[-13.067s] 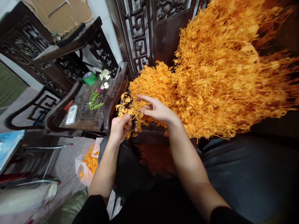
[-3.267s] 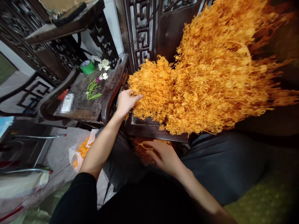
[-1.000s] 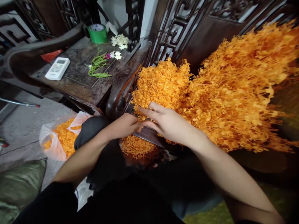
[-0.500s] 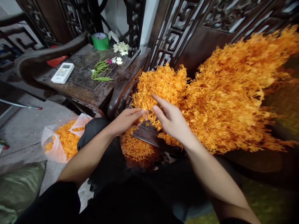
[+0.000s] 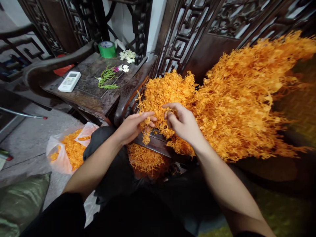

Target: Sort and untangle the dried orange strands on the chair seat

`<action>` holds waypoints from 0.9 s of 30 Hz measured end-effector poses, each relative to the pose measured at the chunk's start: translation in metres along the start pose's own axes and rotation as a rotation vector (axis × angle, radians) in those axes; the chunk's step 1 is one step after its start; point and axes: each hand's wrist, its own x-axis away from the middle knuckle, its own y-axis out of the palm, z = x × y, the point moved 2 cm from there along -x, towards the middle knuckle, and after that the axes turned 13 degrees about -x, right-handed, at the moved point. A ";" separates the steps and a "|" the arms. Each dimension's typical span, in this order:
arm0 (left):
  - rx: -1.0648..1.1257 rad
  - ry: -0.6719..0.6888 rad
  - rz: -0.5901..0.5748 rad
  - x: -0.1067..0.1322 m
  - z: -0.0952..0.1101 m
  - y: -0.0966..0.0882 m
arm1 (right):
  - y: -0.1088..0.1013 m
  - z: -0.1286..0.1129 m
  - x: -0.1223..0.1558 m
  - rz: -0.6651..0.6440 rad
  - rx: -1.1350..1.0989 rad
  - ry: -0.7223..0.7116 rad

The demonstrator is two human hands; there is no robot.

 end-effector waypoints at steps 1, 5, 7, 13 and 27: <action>0.020 -0.001 0.001 -0.002 -0.001 0.000 | 0.008 -0.007 0.005 -0.056 0.040 -0.057; 0.061 0.024 -0.036 -0.008 -0.003 0.002 | 0.029 -0.024 0.012 -0.183 0.211 -0.192; 0.064 0.047 -0.047 -0.009 -0.003 0.005 | 0.032 -0.023 0.011 -0.188 0.256 -0.183; -0.073 0.045 -0.067 -0.005 0.000 0.008 | 0.028 -0.005 0.002 0.119 0.159 -0.154; 0.070 0.060 0.172 -0.015 0.008 -0.004 | -0.027 0.008 -0.034 0.258 -0.220 -0.087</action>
